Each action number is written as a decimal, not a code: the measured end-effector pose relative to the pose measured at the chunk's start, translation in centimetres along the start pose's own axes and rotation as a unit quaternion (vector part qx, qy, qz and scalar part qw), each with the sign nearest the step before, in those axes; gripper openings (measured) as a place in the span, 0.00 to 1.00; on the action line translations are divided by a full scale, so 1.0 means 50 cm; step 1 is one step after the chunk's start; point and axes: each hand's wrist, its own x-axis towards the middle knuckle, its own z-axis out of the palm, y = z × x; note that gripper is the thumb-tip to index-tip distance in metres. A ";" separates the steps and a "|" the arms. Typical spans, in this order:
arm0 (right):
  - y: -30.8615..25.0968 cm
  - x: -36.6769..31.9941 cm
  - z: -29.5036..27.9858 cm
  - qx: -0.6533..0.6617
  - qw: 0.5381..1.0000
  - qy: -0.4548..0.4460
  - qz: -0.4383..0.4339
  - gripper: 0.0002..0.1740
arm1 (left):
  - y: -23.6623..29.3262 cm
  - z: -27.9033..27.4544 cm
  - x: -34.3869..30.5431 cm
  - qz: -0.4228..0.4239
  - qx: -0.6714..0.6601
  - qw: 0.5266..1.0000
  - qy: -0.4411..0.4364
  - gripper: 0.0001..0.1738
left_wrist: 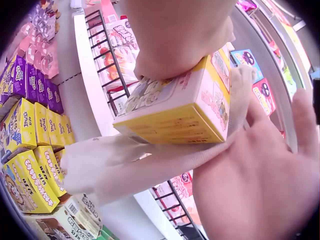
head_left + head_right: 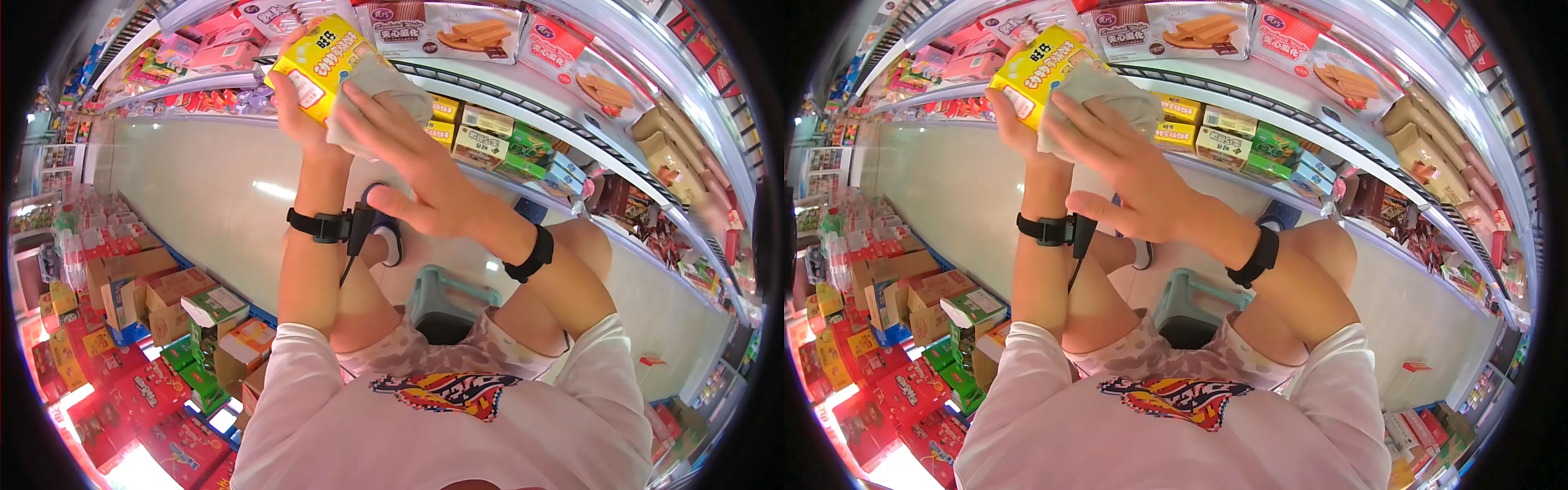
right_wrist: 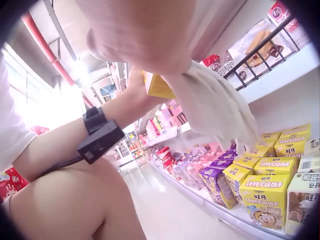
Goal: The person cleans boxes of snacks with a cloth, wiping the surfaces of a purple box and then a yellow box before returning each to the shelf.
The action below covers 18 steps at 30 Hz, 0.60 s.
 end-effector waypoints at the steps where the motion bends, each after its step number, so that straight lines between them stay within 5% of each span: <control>1: 0.005 -0.003 -0.004 -0.023 0.998 -0.048 0.013 0.50 | 0.003 0.005 -0.003 0.007 0.043 0.999 0.018 0.39; 4: 0.015 -0.007 0.004 0.122 0.988 0.059 0.075 0.45 | 0.003 0.037 -0.020 -0.008 0.057 0.998 -0.017 0.40; 6: 0.035 0.006 -0.015 0.063 0.995 0.054 0.056 0.45 | -0.013 0.031 -0.019 0.000 0.092 0.995 -0.045 0.44; 9: 0.044 0.008 -0.012 0.052 0.986 0.121 0.100 0.46 | -0.021 0.046 -0.022 -0.015 0.100 0.993 -0.061 0.38; 13: 0.004 -0.010 0.019 -0.016 0.994 0.070 0.088 0.46 | 0.007 0.015 -0.002 -0.024 0.050 0.998 0.019 0.44; 15: -0.014 -0.005 0.013 -0.080 0.996 -0.043 0.018 0.45 | 0.022 0.003 0.001 -0.020 0.059 0.997 0.050 0.45; 18: 0.035 -0.004 -0.001 -0.039 0.999 -0.020 0.016 0.44 | 0.024 0.003 -0.006 -0.030 0.067 0.996 0.042 0.43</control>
